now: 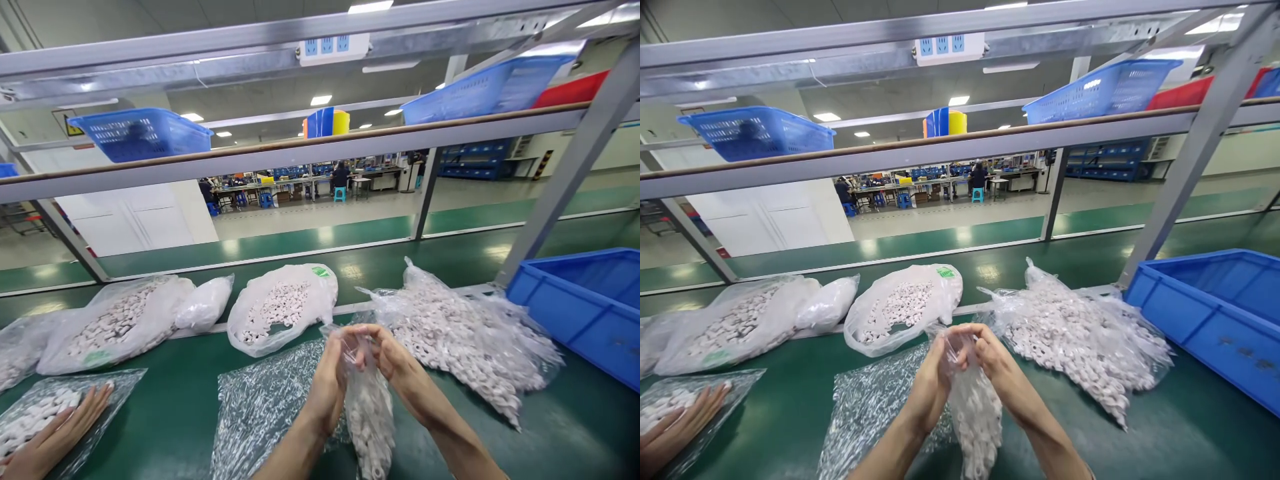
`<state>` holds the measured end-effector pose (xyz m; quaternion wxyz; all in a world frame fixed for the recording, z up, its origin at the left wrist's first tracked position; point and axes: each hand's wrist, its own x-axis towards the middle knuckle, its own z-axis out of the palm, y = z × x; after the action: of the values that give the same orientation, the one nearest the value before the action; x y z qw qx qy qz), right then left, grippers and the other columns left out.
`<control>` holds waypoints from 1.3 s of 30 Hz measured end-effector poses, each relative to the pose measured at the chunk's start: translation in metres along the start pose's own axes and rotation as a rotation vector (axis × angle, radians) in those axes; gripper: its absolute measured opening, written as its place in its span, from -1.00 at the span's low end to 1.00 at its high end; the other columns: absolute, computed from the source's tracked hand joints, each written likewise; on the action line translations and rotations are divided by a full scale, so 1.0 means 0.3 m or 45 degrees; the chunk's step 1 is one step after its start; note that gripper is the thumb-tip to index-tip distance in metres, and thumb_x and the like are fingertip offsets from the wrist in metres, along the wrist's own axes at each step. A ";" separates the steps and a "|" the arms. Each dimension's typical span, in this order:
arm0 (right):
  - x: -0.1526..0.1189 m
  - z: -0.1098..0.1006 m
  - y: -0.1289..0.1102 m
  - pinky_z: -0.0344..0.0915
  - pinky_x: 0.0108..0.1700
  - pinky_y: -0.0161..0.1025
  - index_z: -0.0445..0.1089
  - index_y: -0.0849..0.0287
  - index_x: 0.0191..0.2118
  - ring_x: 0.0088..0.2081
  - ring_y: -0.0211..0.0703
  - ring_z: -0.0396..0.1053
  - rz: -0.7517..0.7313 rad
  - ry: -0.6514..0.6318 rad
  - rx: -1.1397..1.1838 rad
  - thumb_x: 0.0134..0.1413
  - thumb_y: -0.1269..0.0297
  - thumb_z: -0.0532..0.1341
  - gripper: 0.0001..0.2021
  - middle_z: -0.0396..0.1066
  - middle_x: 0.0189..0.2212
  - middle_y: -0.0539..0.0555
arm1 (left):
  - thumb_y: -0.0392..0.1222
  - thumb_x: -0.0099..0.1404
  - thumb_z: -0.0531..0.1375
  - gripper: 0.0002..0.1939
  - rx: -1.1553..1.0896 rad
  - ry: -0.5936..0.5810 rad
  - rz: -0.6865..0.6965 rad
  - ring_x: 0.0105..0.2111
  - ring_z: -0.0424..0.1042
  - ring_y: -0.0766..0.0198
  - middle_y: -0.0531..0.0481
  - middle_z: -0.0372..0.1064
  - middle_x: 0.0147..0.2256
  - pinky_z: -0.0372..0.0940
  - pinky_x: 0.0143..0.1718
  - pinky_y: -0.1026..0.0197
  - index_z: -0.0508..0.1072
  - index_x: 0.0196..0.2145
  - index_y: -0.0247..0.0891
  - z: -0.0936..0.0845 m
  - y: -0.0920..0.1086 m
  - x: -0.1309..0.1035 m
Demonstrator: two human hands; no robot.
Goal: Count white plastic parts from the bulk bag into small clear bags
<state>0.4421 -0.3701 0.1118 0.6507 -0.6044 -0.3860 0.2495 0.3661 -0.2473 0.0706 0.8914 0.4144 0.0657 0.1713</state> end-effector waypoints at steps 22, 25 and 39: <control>-0.089 0.012 0.084 0.35 0.02 -0.13 0.42 0.09 -0.07 0.05 -0.02 0.27 -0.374 0.052 -0.740 0.44 0.18 -0.10 -0.65 0.25 -0.01 0.19 | -0.17 0.16 0.37 -0.73 0.376 -0.649 -0.339 -0.44 0.19 0.40 0.09 0.20 -0.44 0.08 -0.37 0.34 0.37 -0.32 -0.33 -0.107 0.038 0.078; -0.103 -0.009 0.073 0.38 -0.05 -0.18 0.39 0.09 -0.01 -0.05 -0.09 0.32 -0.365 -0.042 -0.940 0.43 0.22 -0.06 -0.71 0.23 -0.04 0.18 | -0.14 0.12 0.41 -0.66 0.324 -0.685 -0.475 -0.41 0.25 0.39 0.04 0.28 -0.40 0.10 -0.33 0.34 0.39 -0.26 -0.35 -0.127 0.045 0.103; -0.104 -0.019 0.198 0.32 -0.40 -0.17 0.34 0.23 -0.12 -0.38 -0.04 0.31 -0.715 0.205 -2.074 0.17 0.63 -0.04 -0.70 0.28 -0.37 0.12 | -0.07 0.20 0.29 -0.67 0.592 -0.307 -0.238 -0.44 0.26 0.40 0.01 0.36 -0.25 0.14 -0.40 0.34 0.44 -0.13 -0.29 -0.077 0.022 0.084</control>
<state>0.4371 -0.3893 0.0476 0.0778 -0.7805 -0.5323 -0.3185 0.3819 -0.2177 0.0613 0.7856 0.6175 0.0347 0.0180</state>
